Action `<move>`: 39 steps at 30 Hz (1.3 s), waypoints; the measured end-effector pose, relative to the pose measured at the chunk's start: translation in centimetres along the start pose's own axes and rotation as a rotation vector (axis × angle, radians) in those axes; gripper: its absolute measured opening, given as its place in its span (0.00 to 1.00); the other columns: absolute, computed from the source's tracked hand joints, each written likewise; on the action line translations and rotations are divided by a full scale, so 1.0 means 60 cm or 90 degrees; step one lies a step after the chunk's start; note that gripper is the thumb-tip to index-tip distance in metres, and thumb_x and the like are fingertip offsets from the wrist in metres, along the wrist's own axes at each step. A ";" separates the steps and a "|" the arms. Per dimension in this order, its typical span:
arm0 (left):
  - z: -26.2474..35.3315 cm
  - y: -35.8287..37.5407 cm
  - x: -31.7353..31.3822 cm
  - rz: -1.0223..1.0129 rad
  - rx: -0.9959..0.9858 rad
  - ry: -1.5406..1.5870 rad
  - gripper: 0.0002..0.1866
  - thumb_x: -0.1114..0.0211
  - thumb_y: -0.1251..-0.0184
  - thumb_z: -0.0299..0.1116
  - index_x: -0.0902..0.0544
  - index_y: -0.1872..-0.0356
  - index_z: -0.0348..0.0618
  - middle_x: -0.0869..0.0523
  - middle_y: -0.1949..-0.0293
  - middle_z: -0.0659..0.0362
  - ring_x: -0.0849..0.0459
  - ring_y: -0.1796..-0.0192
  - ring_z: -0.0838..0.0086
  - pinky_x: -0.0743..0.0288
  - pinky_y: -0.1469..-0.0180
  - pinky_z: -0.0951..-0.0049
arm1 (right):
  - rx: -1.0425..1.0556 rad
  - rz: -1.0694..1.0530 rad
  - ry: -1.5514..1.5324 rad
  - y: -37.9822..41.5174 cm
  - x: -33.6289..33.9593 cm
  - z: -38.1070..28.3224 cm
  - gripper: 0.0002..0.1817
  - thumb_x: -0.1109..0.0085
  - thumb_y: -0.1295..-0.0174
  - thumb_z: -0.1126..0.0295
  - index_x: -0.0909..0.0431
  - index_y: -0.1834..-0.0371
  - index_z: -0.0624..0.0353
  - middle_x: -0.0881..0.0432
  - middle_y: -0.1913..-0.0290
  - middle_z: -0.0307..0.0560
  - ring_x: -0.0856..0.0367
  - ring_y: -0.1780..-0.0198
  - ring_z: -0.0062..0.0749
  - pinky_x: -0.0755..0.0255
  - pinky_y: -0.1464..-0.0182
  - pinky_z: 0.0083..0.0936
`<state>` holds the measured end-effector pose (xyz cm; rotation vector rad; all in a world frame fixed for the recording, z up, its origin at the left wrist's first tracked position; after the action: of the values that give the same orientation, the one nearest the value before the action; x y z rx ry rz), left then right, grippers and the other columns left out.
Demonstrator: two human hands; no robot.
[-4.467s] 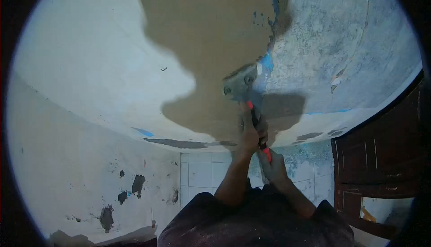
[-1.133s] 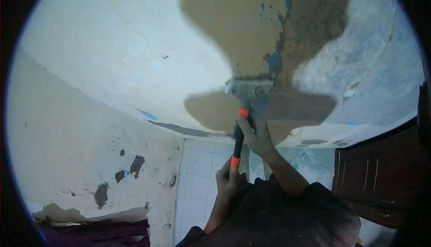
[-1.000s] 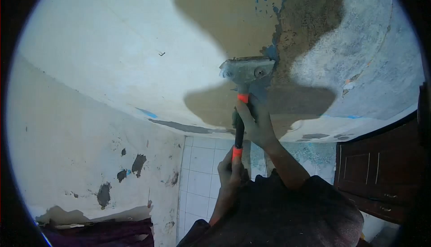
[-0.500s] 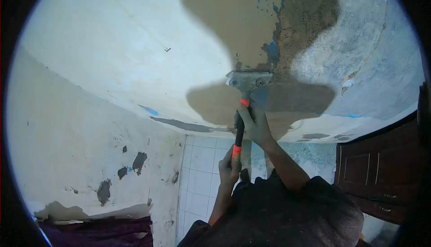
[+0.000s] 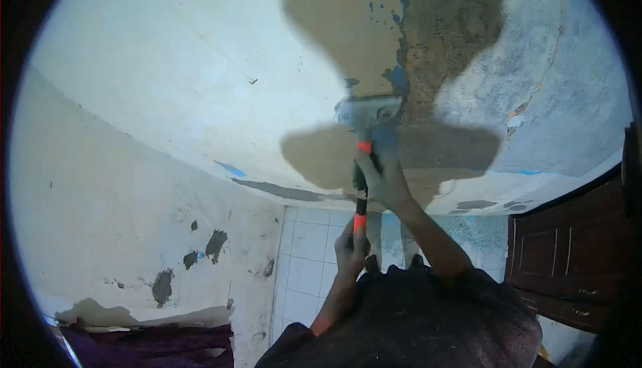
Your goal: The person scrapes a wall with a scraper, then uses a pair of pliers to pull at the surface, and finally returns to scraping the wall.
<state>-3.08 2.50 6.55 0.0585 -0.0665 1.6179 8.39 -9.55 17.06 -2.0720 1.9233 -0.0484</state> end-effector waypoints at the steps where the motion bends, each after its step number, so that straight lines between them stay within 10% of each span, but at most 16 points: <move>1: -0.012 0.005 0.001 0.003 0.026 0.013 0.24 0.48 0.26 0.41 0.28 0.40 0.31 0.31 0.84 0.68 0.32 0.82 0.86 0.39 0.79 0.81 | -0.018 0.002 -0.020 0.006 -0.002 0.014 0.11 0.50 0.30 0.66 0.28 0.63 0.63 0.26 0.79 0.38 0.27 0.78 0.18 0.30 0.74 0.21; 6: -0.020 0.013 0.007 0.020 0.063 0.051 0.24 0.47 0.26 0.42 0.28 0.39 0.31 0.32 0.84 0.69 0.34 0.82 0.87 0.40 0.79 0.82 | -0.080 -0.039 -0.013 -0.004 -0.011 0.021 0.12 0.48 0.30 0.63 0.30 0.64 0.62 0.27 0.78 0.37 0.26 0.78 0.18 0.28 0.74 0.20; 8: 0.009 0.012 0.009 0.051 -0.039 0.018 0.23 0.49 0.26 0.49 0.24 0.61 0.33 0.32 0.86 0.68 0.35 0.85 0.87 0.43 0.83 0.81 | -0.052 -0.035 -0.021 -0.003 -0.014 0.027 0.13 0.48 0.30 0.61 0.30 0.65 0.61 0.27 0.78 0.37 0.27 0.78 0.18 0.29 0.75 0.20; 21: -0.011 0.021 -0.034 0.050 0.059 0.137 0.22 0.48 0.26 0.48 0.24 0.57 0.34 0.32 0.84 0.69 0.35 0.83 0.87 0.44 0.81 0.82 | -0.066 0.082 -0.152 0.027 -0.021 0.046 0.14 0.59 0.25 0.59 0.34 0.66 0.54 0.37 0.80 0.28 0.41 0.84 0.09 0.46 0.83 0.14; 39: 0.029 -0.016 -0.045 0.030 -0.076 0.035 0.22 0.49 0.25 0.45 0.24 0.49 0.32 0.33 0.84 0.69 0.36 0.82 0.87 0.43 0.80 0.80 | -0.002 0.094 -0.079 0.009 0.010 -0.013 0.18 0.59 0.26 0.58 0.32 0.72 0.56 0.37 0.83 0.30 0.40 0.83 0.13 0.45 0.81 0.19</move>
<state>-1.97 -0.29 8.05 -0.0800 -0.1226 1.6587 7.73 -10.31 17.54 -1.8814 1.9933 0.1133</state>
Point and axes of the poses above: each hand's wrist, its own y-axis away from the middle knuckle, its own x-axis out of the back of the hand, z = x × y, the point moved 9 cm from there along -y, towards the middle knuckle
